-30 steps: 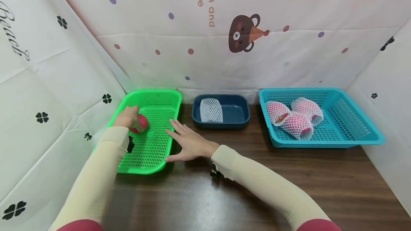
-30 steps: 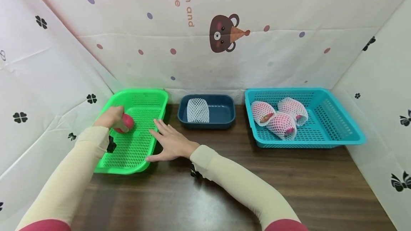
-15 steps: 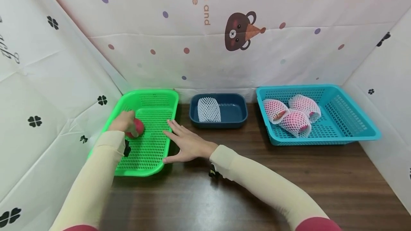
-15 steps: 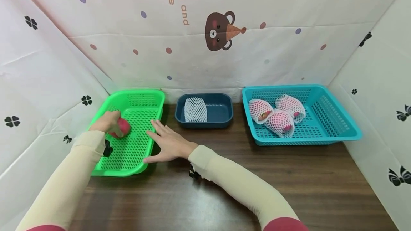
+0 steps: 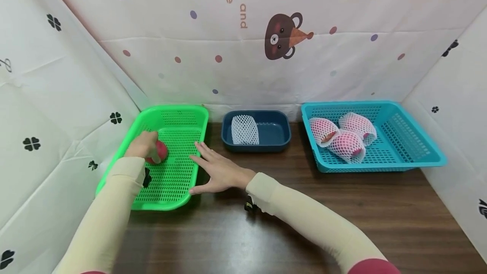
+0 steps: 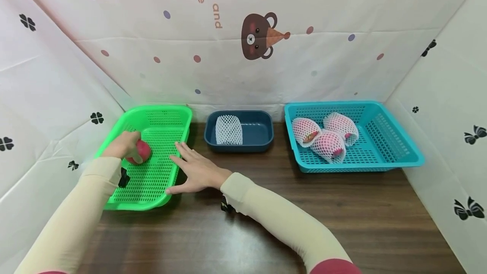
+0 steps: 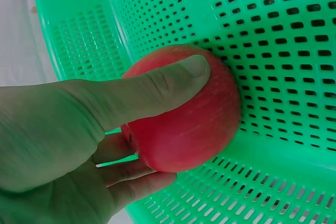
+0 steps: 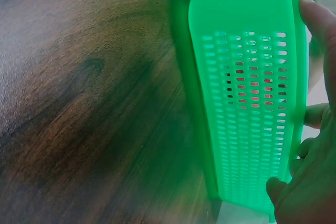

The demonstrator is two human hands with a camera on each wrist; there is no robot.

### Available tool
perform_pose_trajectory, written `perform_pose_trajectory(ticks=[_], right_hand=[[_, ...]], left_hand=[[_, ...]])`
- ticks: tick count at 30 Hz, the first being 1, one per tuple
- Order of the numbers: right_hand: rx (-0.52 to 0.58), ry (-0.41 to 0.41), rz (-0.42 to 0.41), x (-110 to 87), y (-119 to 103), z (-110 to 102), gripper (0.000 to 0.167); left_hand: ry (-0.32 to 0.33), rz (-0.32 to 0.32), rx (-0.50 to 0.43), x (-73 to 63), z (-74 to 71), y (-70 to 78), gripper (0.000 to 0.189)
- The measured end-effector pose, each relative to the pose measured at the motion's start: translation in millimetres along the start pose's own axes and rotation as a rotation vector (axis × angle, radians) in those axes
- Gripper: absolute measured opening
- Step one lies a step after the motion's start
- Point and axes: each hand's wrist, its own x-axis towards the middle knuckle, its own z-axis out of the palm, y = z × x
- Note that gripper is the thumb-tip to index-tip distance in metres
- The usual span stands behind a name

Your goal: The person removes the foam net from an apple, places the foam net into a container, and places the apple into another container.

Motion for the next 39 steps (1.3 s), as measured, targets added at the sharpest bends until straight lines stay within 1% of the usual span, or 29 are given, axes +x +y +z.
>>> perform_pose_trajectory(ticks=[6, 12, 15, 20, 21, 25, 27, 29, 33, 36, 39], right_hand=[[0.002, -0.004, -0.001, 0.0, -0.2, -1.4, 0.103], [0.001, -0.003, 0.004, -1.9, -0.2, -2.1, 0.103], [-0.025, -0.005, 0.001, -2.8, 0.2, -2.8, 0.103], [-0.111, 0.003, -0.034, -1.2, 2.9, -3.7, 0.104], [-0.126, 0.007, -0.043, -0.8, 3.9, -4.3, 0.105], [-0.171, 0.045, -0.086, -3.2, 8.9, -14.0, 0.107], [-0.197, 0.067, -0.100, -5.2, 13.0, -20.6, 0.107], [-0.212, 0.097, -0.107, -8.1, 18.6, -27.0, 0.108], [-0.239, 0.170, -0.124, -12.5, 30.6, -40.3, 0.110], [-0.274, 0.222, -0.140, -15.5, 39.6, -50.8, 0.110], [-0.317, 0.263, -0.147, -19.0, 48.0, -61.4, 0.111]], left_hand=[[-0.007, -0.002, 0.004, -0.1, -1.1, 0.6, 0.054], [-0.007, 0.011, 0.021, 0.6, -0.7, 3.3, 0.057], [-0.005, 0.013, 0.013, 0.0, -1.0, 4.1, 0.058], [-0.011, 0.021, 0.006, -2.1, -0.9, 1.0, 0.059], [-0.018, 0.018, 0.005, -3.0, -0.8, 0.4, 0.065], [-0.050, -0.007, 0.007, -6.7, -2.1, -1.8, 0.098], [-0.048, -0.008, 0.011, -6.6, -2.7, -3.5, 0.110], [-0.019, 0.014, 0.002, -4.1, -3.0, -4.5, 0.110], [0.072, 0.070, -0.051, -0.8, -4.3, -1.9, 0.108], [0.141, 0.106, -0.103, 1.0, -4.8, 4.6, 0.107], [0.213, 0.152, -0.132, 2.5, -4.6, 13.7, 0.104]])
